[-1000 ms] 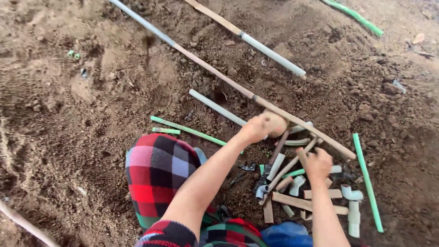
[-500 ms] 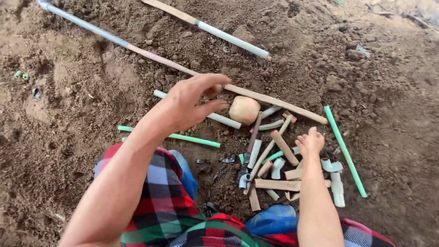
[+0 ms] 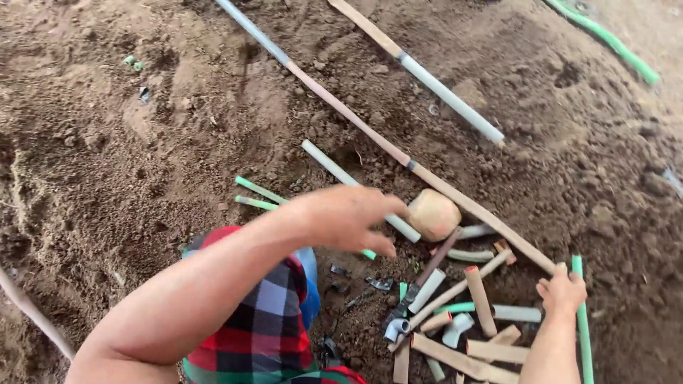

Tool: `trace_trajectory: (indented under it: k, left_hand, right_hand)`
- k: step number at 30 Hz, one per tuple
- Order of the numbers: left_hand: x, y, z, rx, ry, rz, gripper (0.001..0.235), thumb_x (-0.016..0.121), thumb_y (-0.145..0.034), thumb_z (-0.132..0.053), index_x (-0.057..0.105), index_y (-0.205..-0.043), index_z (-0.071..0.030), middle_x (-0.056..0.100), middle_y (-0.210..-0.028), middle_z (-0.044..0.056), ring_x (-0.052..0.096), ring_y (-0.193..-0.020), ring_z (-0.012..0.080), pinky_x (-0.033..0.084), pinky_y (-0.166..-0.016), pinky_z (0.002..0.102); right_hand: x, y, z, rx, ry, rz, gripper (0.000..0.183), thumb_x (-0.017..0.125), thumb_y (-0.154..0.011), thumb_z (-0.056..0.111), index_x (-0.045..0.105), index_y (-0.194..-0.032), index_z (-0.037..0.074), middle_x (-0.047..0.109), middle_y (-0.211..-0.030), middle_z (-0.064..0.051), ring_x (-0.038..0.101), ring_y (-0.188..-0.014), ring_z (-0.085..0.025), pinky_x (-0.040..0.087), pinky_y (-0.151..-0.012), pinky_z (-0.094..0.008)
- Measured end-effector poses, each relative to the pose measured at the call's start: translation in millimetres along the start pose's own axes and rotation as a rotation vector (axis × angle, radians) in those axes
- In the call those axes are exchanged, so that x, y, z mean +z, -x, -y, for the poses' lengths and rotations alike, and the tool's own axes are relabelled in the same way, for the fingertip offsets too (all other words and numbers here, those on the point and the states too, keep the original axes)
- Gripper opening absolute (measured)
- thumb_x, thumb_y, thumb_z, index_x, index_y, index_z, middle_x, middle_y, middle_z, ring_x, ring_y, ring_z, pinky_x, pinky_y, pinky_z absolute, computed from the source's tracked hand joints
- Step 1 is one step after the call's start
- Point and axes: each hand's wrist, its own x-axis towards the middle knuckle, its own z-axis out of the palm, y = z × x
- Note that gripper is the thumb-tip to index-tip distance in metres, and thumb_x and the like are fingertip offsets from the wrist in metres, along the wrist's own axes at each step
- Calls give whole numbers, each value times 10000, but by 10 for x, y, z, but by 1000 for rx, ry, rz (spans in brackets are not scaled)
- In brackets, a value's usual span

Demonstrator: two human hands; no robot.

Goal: The person sits on the ground and assembles a long black pipe with a curved elbow joint. They then pick up a smaller white pipe and attempt to fit a small fitting onto it.

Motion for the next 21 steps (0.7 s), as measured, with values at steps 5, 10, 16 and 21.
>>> trace_trajectory:
  k: [5,10,16,21]
  left_hand:
    - [179,-91,-52,130,-59,69,569,672,-731,-407,541,-1227,-161,655,-1005,132,641,-891,301,488,-796,421]
    - [308,-177,-70,122,-87,76,522,698,-712,-401,587,-1151,-139,680,-1001,105,647,-886,288,495,-791,421]
    - [523,-547,127,229,-53,161,484,660,-798,-414,552,-1156,-108,657,-1038,133,657,-931,269,542,-820,427]
    - [150,-208,3,228,28,178,497,604,-862,-349,508,-1233,-32,641,-1000,210,659,-911,319,538,-828,443]
  right_hand:
    - [17,57,139,144,-82,-28,269,538,-1018,275,540,-1091,16,548,-858,-60,509,-624,-59,463,-505,-173]
    - [422,467,670,213,-220,268,232,518,-939,70,511,-1124,-70,580,-944,-171,508,-653,-83,457,-528,-167]
    - [967,-466,-569,228,-416,578,362,553,-858,298,521,-1146,79,492,-913,-207,537,-696,-369,455,-500,-565]
    - [1442,912,-146,189,-279,410,430,667,-844,58,456,-1218,32,427,-955,-124,601,-705,-335,555,-559,-474]
